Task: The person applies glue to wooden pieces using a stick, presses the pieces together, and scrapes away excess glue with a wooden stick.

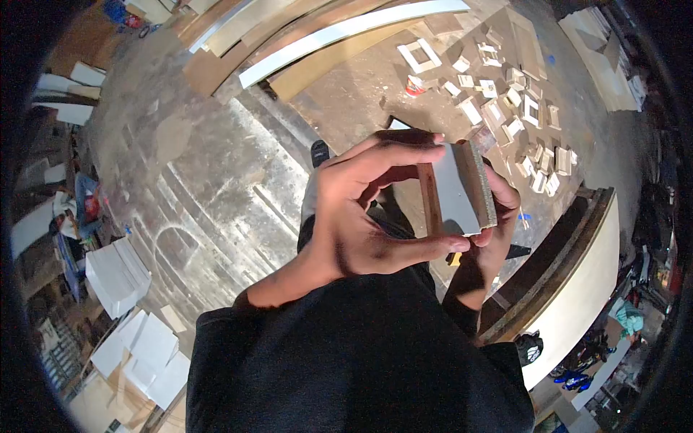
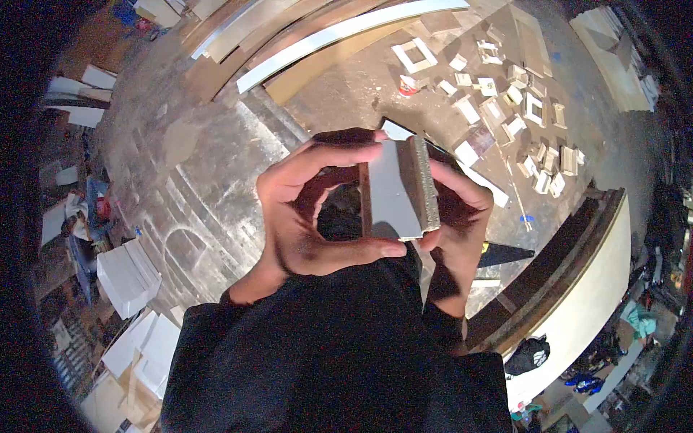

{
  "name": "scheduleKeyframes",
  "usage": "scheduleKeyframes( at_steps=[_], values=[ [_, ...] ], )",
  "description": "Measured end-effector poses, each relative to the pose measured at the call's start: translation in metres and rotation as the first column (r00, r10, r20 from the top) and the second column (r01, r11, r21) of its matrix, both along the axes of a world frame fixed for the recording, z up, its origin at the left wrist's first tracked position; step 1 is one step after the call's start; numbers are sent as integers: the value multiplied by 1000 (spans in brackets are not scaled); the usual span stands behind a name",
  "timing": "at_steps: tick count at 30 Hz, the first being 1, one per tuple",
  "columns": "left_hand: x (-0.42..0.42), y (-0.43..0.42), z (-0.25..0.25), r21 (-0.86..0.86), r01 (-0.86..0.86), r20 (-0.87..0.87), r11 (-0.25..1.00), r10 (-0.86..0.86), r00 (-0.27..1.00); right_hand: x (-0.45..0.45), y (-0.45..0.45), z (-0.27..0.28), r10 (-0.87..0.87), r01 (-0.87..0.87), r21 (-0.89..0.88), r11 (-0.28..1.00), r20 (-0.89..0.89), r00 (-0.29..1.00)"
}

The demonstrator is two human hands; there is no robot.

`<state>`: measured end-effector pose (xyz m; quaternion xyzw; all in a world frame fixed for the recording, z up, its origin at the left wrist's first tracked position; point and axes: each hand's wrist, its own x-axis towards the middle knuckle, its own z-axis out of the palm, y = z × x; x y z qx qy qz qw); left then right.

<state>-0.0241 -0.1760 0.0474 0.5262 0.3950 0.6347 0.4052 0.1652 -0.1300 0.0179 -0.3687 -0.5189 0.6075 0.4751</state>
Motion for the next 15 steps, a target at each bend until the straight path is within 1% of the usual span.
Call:
scheduleKeyframes(
  at_steps=[6, 11, 13, 15],
  values=[
    [2, 3, -3, 21, -15, -10, 1000, 15, 1000, -1, 0, 0, -34, 34, -10, 999, -18, 999],
    [3, 4, -11, 26, 3, 72, 1000, -5, 997, -7, -4, 0, -104, 105, 18, 994, -24, 994],
    [4, 4, -11, 26, 4, 72, 1000, -6, 997, -6, -5, 1, -128, 129, 26, 991, -33, 991],
    [3, 4, -12, 25, 7, 71, 1000, -9, 997, -3, -4, -2, -93, 94, 33, 995, -27, 995]
  ],
)
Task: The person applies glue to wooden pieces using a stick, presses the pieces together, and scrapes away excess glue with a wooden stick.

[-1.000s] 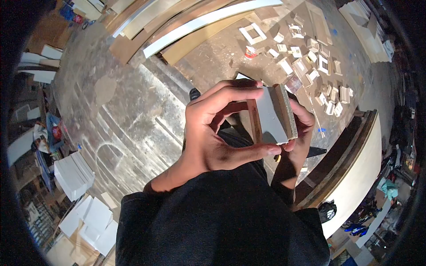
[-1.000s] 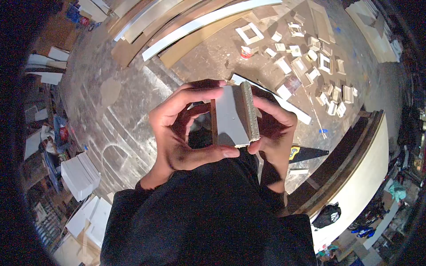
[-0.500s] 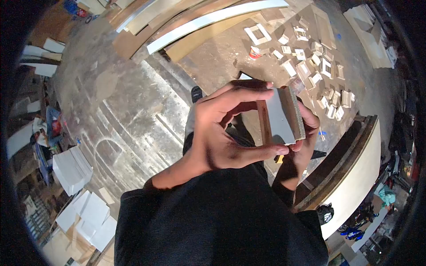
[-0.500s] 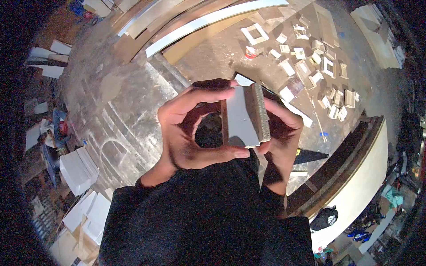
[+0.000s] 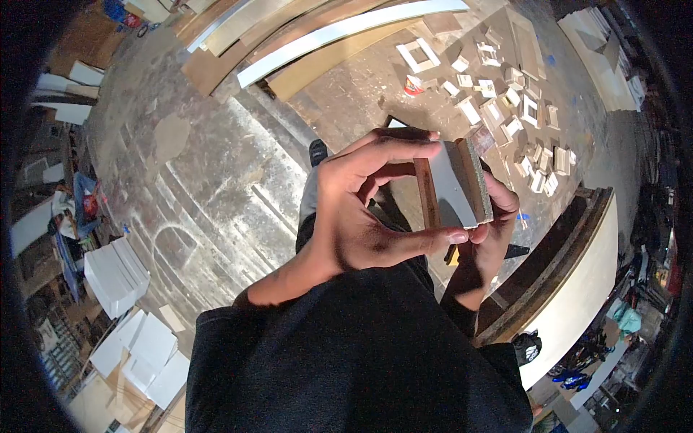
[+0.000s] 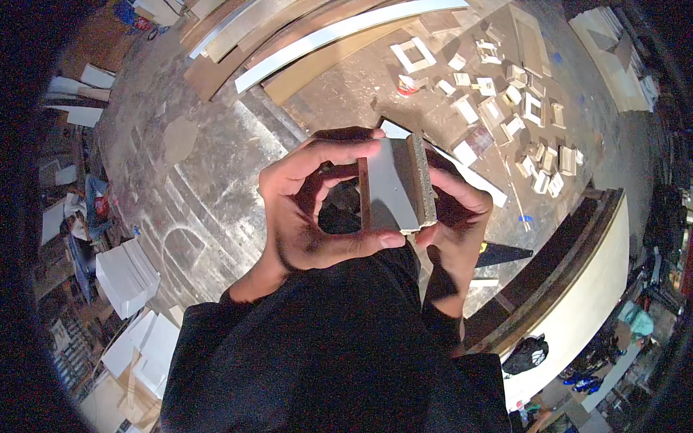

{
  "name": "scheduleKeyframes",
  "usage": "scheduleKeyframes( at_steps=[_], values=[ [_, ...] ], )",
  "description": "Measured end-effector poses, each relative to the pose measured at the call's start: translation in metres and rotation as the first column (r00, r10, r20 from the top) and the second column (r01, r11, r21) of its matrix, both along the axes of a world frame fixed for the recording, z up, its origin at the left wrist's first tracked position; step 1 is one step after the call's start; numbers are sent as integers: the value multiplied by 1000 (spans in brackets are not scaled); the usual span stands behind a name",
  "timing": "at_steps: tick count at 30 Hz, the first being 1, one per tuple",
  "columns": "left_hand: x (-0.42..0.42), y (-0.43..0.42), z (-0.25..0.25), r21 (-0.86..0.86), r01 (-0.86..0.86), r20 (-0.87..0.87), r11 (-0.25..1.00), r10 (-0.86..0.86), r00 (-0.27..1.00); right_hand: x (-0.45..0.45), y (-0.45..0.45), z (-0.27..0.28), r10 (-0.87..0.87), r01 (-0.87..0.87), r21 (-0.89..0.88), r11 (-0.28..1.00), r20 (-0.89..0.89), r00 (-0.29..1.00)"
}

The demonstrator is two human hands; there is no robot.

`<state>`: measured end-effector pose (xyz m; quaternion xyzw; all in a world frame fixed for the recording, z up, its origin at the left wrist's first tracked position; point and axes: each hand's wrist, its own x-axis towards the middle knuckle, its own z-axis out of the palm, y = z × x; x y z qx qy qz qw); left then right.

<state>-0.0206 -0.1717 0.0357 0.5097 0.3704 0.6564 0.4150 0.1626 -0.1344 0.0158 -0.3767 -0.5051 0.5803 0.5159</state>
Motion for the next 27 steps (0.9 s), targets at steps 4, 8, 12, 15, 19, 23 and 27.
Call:
scheduleKeyframes(
  at_steps=[4, 8, 12, 15, 19, 23, 27],
  values=[
    [0, 1, 0, -5, 14, 11, 1000, -14, 1000, 0, -1, -2, 6, -6, 13, 1000, -36, 999],
    [-1, 2, 0, 3, 17, -7, 1000, -17, 1000, 0, -2, -2, -6, 6, 12, 1000, -40, 999],
    [-2, 1, -1, 5, 18, 13, 1000, -18, 1000, -1, -3, -2, -3, 3, -5, 1000, -45, 999],
    [-2, -1, 0, -5, 15, 21, 1000, -15, 1000, -2, -5, -2, -12, 11, -12, 1000, -50, 999],
    [-3, -3, 0, -7, 18, 23, 1000, -18, 1000, -2, -6, -2, -11, 11, 2, 1000, -34, 999],
    [0, 1, -4, 76, -57, 4, 995, 57, 998, 0, -5, -3, -8, 8, 0, 1000, 4, 1000],
    [-3, -5, 0, 27, 8, 17, 1000, -8, 1000, 3, -5, -5, 0, 0, -5, 1000, 23, 1000]
  ],
)
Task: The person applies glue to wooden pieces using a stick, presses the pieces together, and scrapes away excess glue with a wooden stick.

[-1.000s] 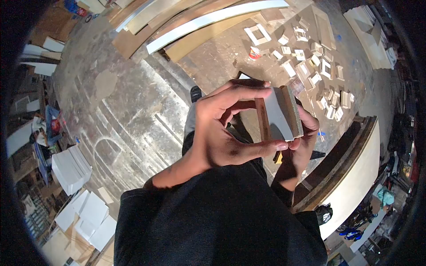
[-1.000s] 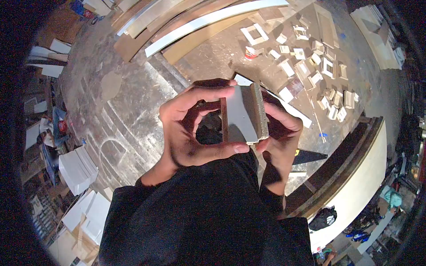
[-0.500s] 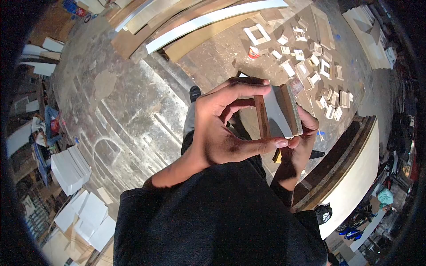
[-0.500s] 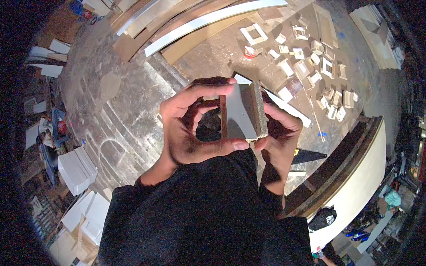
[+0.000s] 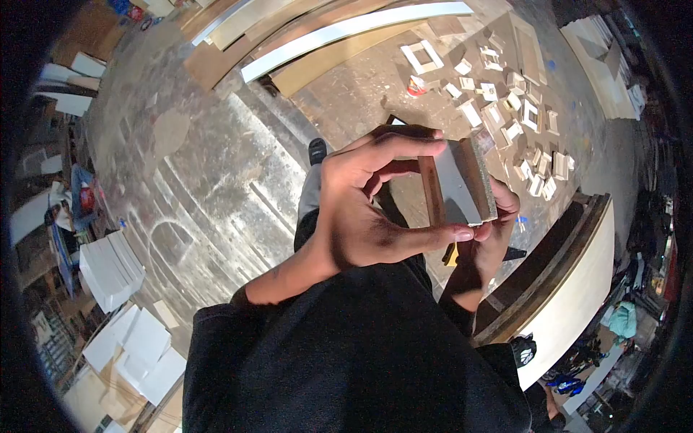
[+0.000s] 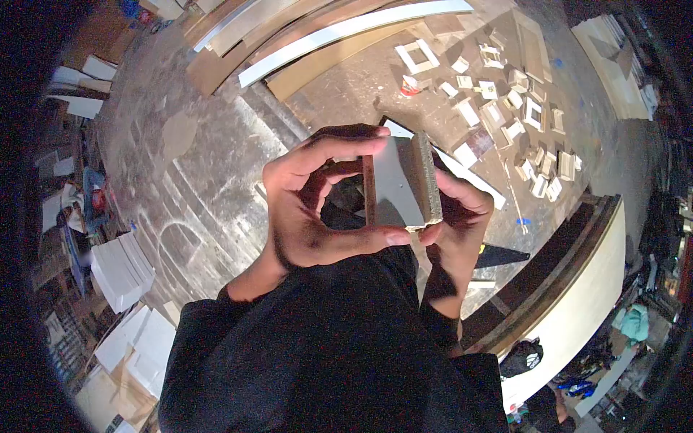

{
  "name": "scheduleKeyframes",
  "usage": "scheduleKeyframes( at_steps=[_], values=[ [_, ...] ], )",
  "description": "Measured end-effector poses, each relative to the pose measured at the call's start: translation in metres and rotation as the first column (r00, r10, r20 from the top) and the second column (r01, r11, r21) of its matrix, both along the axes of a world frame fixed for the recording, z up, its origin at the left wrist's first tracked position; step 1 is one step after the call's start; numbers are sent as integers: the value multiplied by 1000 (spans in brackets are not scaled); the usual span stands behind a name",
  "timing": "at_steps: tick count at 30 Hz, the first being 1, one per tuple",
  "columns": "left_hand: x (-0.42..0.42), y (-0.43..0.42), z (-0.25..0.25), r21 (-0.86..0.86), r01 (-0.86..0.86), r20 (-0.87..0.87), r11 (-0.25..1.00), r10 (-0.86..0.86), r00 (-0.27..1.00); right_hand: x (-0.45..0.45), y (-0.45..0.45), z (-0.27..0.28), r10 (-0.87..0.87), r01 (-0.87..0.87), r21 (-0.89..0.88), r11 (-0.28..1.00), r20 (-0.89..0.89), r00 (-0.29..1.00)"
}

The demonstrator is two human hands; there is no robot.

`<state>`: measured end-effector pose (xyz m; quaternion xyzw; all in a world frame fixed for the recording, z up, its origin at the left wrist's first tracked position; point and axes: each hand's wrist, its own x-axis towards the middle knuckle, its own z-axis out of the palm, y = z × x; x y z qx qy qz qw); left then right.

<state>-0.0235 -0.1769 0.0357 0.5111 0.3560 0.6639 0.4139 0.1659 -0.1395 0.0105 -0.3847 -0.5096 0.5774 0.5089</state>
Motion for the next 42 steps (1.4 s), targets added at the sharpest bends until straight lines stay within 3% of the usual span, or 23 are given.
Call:
scheduleKeyframes(
  at_steps=[7, 20, 42],
  values=[
    [0, -2, 5, -21, -22, -46, 1000, 21, 999, 2, -1, -1, -3, 3, 0, 1000, 46, 999],
    [1, 1, 7, -18, -46, -112, 999, 44, 993, 5, 1, -7, 4, -4, -16, 1000, -20, 1000],
    [3, 6, 6, -29, -33, -91, 999, 30, 995, 10, 5, -10, 13, -16, -84, 996, -34, 999]
  ],
)
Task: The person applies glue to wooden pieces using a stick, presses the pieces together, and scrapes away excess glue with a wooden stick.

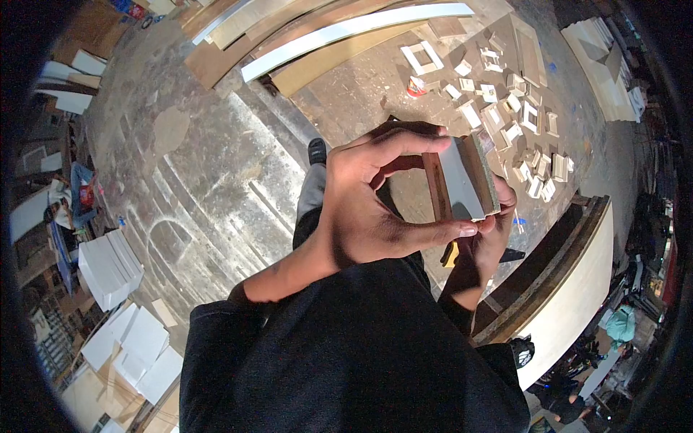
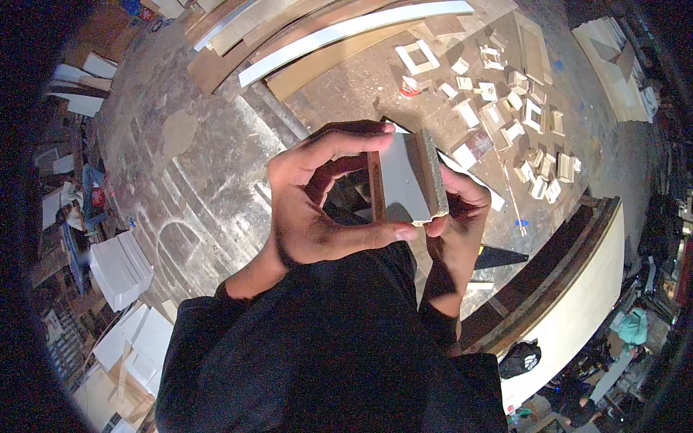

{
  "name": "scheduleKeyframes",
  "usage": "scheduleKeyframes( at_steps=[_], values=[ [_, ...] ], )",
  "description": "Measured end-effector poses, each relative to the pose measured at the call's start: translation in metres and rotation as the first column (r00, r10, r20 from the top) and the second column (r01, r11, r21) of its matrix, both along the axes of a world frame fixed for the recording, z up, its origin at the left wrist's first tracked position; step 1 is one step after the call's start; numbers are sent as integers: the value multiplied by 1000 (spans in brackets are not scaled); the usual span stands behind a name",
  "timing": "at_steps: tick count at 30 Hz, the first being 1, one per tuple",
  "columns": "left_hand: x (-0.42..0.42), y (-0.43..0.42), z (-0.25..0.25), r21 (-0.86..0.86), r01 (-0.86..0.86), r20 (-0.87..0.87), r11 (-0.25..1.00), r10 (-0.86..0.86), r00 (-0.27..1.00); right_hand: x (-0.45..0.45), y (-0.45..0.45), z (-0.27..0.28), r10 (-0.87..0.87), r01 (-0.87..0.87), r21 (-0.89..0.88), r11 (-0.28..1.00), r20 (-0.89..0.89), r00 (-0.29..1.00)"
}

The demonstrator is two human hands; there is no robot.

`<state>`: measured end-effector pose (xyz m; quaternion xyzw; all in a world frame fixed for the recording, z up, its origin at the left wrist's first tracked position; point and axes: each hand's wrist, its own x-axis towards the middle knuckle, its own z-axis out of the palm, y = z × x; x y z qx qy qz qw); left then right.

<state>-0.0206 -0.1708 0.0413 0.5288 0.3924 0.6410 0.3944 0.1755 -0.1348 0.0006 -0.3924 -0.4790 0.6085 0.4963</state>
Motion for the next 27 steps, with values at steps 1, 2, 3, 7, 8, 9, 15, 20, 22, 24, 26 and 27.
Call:
scheduleKeyframes(
  at_steps=[1, 2, 3, 7, 8, 9, 15, 20, 22, 24, 26, 27],
  values=[
    [1, 0, -1, -1, -12, 1, 1000, 12, 1000, -1, 0, 0, -4, 4, -4, 1000, 7, 1000],
    [1, 1, -1, -1, -24, 2, 1000, 24, 1000, -2, 1, 0, 14, -14, -1, 1000, -7, 1000],
    [2, 0, -3, -1, -24, 2, 1000, 24, 1000, -5, 2, 1, 23, -23, 1, 1000, -15, 1000],
    [3, 1, -2, 5, -221, -142, 975, 220, 965, -21, 5, 6, -8, 7, -22, 1000, -54, 999],
    [3, 3, 0, 62, -337, -254, 939, 342, 905, -23, 7, 6, 61, -74, -76, 994, -160, 985],
    [4, 5, 0, 69, -340, -257, 938, 346, 902, -25, 7, 5, 97, -120, -97, 988, -218, 971],
    [8, 2, 9, 193, -482, -537, 855, 503, 677, -37, 10, 16, 200, -231, -97, 968, -254, 946],
    [13, 6, -12, 349, -470, -531, 811, 584, 614, -43, 9, 22, 202, -239, -121, 964, -257, 945],
    [13, 5, -11, 346, -446, -529, 826, 564, 634, -42, 11, 26, 205, -239, -137, 961, -222, 953],
    [10, 1, -7, 343, -418, -527, 841, 540, 656, -40, 13, 29, 195, -222, -155, 963, -171, 966],
    [2, -6, -2, 303, -330, -469, 894, 441, 765, -28, 18, 28, 230, -261, -154, 953, -190, 954],
    [7, -1, -6, 263, -359, -246, 896, 422, 872, -24, 20, 28, 271, -304, -153, 940, -206, 941]
  ],
)
